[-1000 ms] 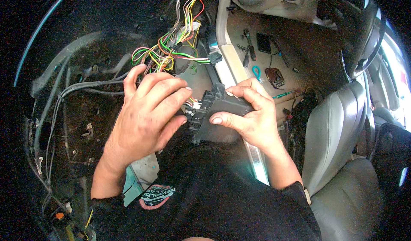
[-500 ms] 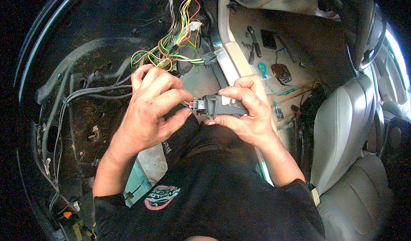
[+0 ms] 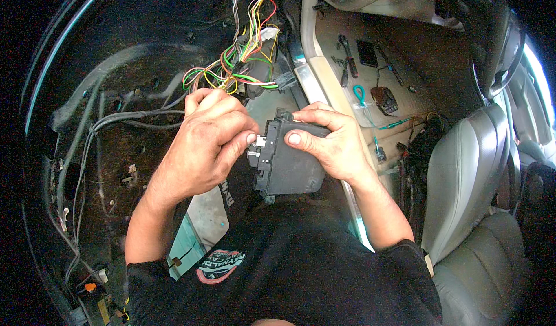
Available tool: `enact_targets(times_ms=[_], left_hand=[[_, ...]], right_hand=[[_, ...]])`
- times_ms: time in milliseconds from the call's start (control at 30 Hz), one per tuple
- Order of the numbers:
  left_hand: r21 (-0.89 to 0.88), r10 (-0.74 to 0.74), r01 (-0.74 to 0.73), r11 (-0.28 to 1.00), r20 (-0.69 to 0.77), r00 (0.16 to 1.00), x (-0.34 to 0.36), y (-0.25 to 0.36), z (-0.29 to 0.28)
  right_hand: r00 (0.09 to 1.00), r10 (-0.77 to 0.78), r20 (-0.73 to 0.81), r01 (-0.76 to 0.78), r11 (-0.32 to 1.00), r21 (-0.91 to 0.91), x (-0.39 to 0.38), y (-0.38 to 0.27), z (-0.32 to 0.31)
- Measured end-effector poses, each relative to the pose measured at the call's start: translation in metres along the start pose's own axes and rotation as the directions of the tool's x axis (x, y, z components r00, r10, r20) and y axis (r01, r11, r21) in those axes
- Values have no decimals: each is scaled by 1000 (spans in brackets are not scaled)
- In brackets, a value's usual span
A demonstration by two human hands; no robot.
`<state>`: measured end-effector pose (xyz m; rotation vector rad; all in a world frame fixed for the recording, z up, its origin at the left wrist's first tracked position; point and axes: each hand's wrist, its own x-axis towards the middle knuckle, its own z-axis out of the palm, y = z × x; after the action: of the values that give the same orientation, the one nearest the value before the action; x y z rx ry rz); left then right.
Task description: The person works on a car's electrical system, specifically focusing on a black control module and a bundle of multicolored wires. They use a green-handled tool to manipulate pins and connectors within the module, repeatedly inserting and removing wires to establish connections.
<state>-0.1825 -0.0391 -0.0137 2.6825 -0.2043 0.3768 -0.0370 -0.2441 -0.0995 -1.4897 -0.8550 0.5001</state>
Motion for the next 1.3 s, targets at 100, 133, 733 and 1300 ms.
enact_targets(times_ms=[100,133,733,1300], left_hand=[[-12,-14,14,1000,6,1000,-2,-1,0],[-15,-20,20,1000,5,1000,-2,0,0],[-32,-12,14,999,50,999,-7,0,-2],[-605,-649,363,709,-360,670,-105,30,86]], right_hand=[[1000,22,22,-22,1000,15,1,0,1],[999,33,27,-34,999,20,1,-2,1],[951,-94,294,20,969,246,6,-16,-11],[955,247,167,-275,945,177,-29,10,38]])
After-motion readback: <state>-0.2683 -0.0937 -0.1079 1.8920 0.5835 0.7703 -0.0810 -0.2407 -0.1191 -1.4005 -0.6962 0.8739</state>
